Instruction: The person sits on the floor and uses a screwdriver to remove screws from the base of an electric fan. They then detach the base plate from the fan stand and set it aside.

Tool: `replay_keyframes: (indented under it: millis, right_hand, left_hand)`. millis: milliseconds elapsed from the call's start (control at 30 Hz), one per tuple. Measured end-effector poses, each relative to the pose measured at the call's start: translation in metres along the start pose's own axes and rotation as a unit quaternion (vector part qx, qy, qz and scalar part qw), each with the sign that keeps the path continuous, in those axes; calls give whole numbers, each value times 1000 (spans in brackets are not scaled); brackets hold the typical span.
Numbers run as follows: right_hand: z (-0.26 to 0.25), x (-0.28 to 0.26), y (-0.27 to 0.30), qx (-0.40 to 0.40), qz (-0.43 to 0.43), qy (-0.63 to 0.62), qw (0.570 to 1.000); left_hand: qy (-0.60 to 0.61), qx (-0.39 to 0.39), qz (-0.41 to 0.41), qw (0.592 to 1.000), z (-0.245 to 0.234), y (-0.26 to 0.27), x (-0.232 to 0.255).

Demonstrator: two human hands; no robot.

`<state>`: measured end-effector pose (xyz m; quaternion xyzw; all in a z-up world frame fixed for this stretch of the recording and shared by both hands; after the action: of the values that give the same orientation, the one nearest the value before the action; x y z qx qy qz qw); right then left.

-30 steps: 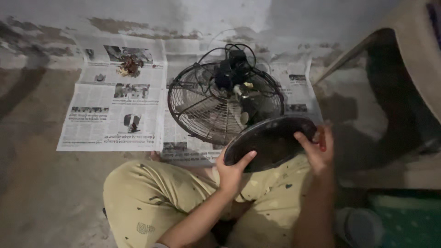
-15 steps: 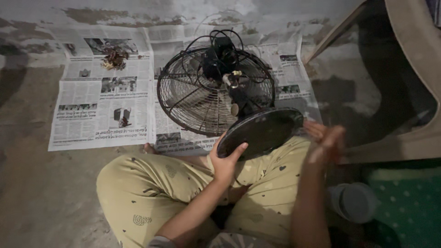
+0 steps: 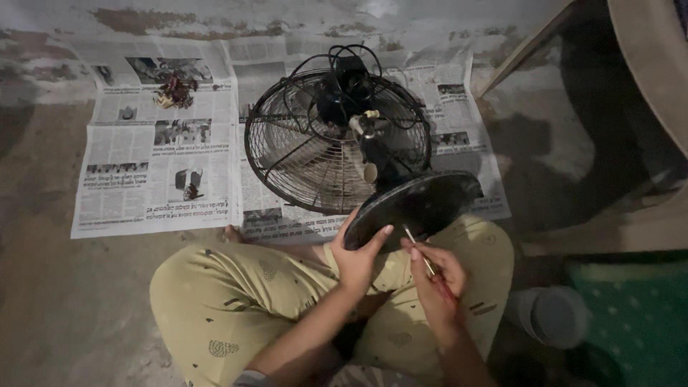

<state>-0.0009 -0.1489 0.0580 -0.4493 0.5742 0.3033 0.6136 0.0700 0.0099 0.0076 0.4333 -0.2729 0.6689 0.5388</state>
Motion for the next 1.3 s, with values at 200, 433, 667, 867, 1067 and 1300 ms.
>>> replay_keyframes:
  millis: [200, 433, 667, 867, 1067, 1300]
  right_hand:
    - [15, -41, -12, 5, -195, 191, 962]
    - [14, -8, -2, 20, -90, 62, 994]
    - [12, -13, -3, 1, -154, 103, 983]
    - [23, -51, -4, -25, -246, 233, 940]
    - [30, -77, -5, -13, -274, 261, 926]
    - [31, -83, -6, -20, -279, 288, 916]
  left_hand:
    - [-30, 11, -26, 999, -2, 0, -4]
    - [-2, 0, -19, 1000, -1, 0, -5]
    - [14, -1, -19, 1000, -1, 0, -7]
    - [-13, 10, -19, 1000, -3, -1, -7]
    - [-12, 11, -10, 1000, -2, -1, -3]
    - [16, 2, -17, 1000, -1, -1, -5]
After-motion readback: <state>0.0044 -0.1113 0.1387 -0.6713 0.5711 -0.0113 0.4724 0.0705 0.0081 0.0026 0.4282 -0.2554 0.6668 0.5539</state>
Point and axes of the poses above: each hand's wrist, its own y-axis away from the middle knuckle, its own z-axis out of the palm, x = y × z, the point moved 7 cm from there along -y, towards the middle knuckle, and after that the axes turned 6 degrees about x, right-handed, at the moved point
